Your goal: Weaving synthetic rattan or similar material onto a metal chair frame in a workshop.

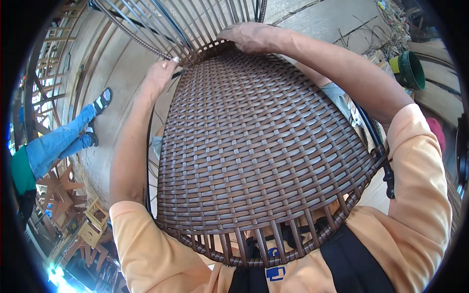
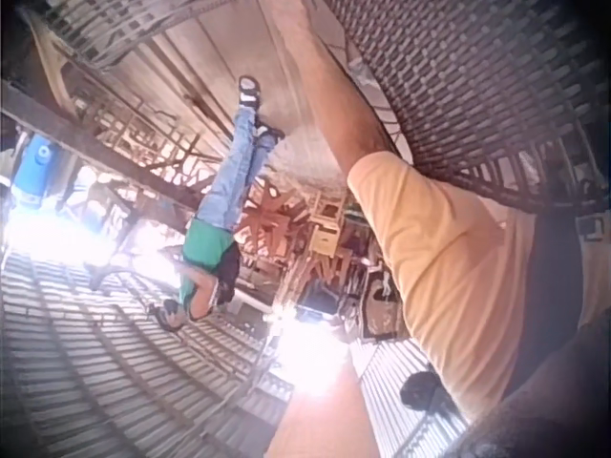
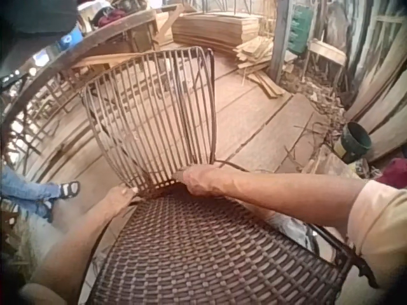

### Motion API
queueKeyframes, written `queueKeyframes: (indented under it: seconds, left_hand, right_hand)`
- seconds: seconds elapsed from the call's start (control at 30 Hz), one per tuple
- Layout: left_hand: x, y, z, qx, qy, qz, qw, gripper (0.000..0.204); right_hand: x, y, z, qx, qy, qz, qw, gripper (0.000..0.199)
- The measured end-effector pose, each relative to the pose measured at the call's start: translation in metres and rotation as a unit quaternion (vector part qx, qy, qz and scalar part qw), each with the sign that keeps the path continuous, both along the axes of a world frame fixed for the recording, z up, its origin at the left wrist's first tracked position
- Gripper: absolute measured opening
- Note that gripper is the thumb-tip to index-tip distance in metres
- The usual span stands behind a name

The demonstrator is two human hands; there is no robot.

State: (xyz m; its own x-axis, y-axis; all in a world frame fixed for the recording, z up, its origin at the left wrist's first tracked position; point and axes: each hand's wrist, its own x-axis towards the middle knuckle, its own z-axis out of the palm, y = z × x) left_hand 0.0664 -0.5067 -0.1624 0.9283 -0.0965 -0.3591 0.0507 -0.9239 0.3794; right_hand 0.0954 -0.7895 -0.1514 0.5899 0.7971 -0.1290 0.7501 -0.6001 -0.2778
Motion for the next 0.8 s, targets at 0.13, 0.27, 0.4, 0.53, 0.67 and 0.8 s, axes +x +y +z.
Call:
queueKeyframes:
  seconds: [0.13,0.27,0.4,0.53,0.67,0.8]
  left_hand:
    - [-0.003,-0.003,0.001,-0.016,0.03,0.033,0.999,0.053]
    - [0.008,-0.005,-0.006,-0.01,-0.015,-0.015,1.0,0.055]
    - [0.001,0.009,-0.004,-0.038,-0.013,-0.005,0.999,0.053]
    - [0.001,-0.005,0.0,-0.058,-0.025,-0.014,0.998,0.05]
    - [0.005,0.003,-0.006,-0.017,0.045,0.009,0.999,0.05]
    - [0.004,0.005,-0.012,-0.03,-0.003,-0.007,1.0,0.048]
  right_hand:
    - [-0.001,0.009,-0.005,-0.018,0.021,-0.032,0.999,0.054]
    - [0.035,-0.002,-0.043,0.035,-0.066,0.092,0.993,0.033]
    - [0.033,0.021,-0.001,-0.026,0.038,0.121,0.992,0.029]
    - [0.03,0.013,0.024,-0.198,0.017,0.101,0.975,0.025]
    - [0.028,0.017,0.03,-0.163,0.015,0.14,0.977,0.029]
    - [0.032,0.035,0.023,-0.18,0.094,0.033,0.979,0.03]
